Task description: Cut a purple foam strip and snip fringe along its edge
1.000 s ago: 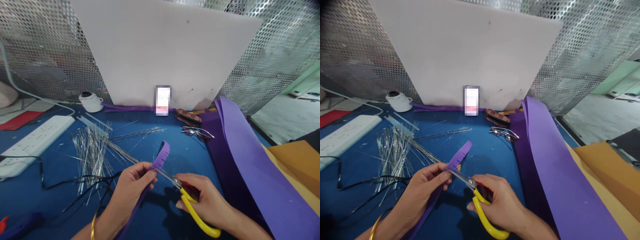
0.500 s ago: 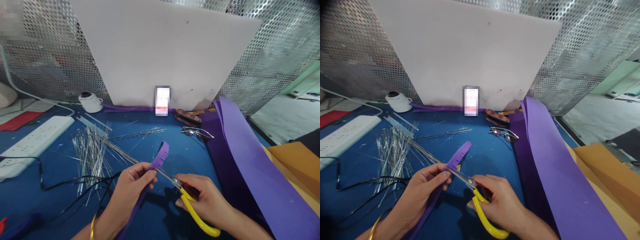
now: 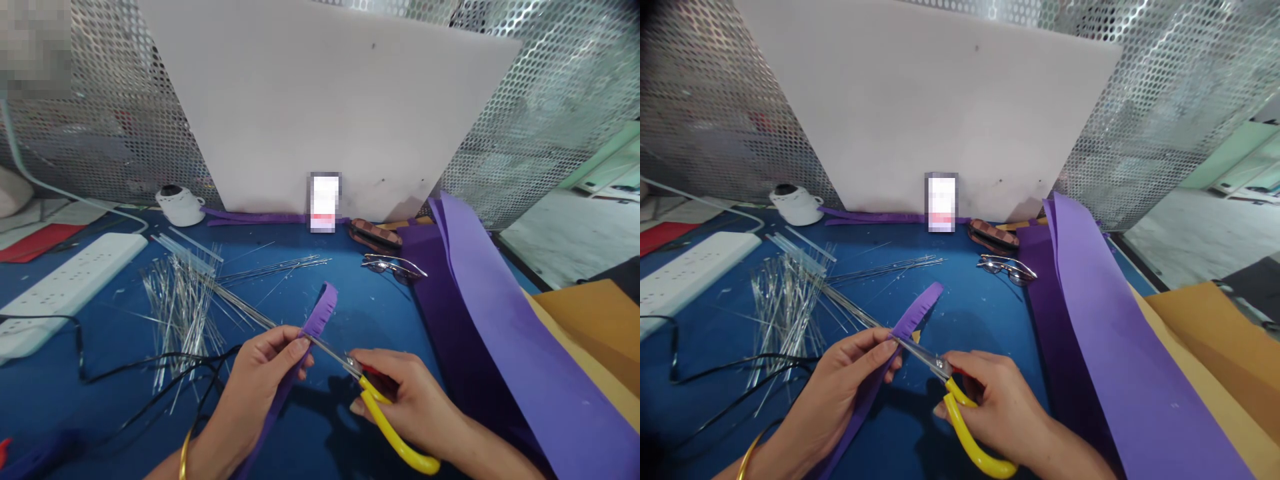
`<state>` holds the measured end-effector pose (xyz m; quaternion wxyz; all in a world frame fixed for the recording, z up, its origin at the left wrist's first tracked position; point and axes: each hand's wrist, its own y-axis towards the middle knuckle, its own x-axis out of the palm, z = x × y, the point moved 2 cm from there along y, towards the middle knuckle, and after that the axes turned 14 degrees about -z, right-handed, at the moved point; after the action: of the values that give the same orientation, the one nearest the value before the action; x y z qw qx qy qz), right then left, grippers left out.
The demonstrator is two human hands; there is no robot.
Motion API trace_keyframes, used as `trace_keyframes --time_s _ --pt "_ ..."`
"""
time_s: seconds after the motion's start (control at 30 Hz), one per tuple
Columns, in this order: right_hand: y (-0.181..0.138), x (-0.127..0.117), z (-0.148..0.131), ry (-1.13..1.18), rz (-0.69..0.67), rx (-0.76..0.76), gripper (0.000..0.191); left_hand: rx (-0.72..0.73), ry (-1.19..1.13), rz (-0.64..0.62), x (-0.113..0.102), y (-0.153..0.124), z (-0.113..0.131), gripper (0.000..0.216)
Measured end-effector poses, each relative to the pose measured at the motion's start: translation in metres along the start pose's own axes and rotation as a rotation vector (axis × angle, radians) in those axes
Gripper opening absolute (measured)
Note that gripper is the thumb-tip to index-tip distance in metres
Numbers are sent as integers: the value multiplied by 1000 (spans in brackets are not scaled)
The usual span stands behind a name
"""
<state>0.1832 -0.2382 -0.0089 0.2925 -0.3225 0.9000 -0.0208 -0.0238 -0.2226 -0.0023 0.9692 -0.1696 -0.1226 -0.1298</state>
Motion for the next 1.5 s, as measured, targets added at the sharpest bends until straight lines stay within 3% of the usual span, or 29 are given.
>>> trace_keyframes --time_s 0.87,1.5 --pt "1 -1 -6 52 -18 -20 16 -16 -31 -28 2 -1 -1 18" --pt "3 0 -8 390 -124 -1 21 -74 -141 -66 1 0 -3 16"
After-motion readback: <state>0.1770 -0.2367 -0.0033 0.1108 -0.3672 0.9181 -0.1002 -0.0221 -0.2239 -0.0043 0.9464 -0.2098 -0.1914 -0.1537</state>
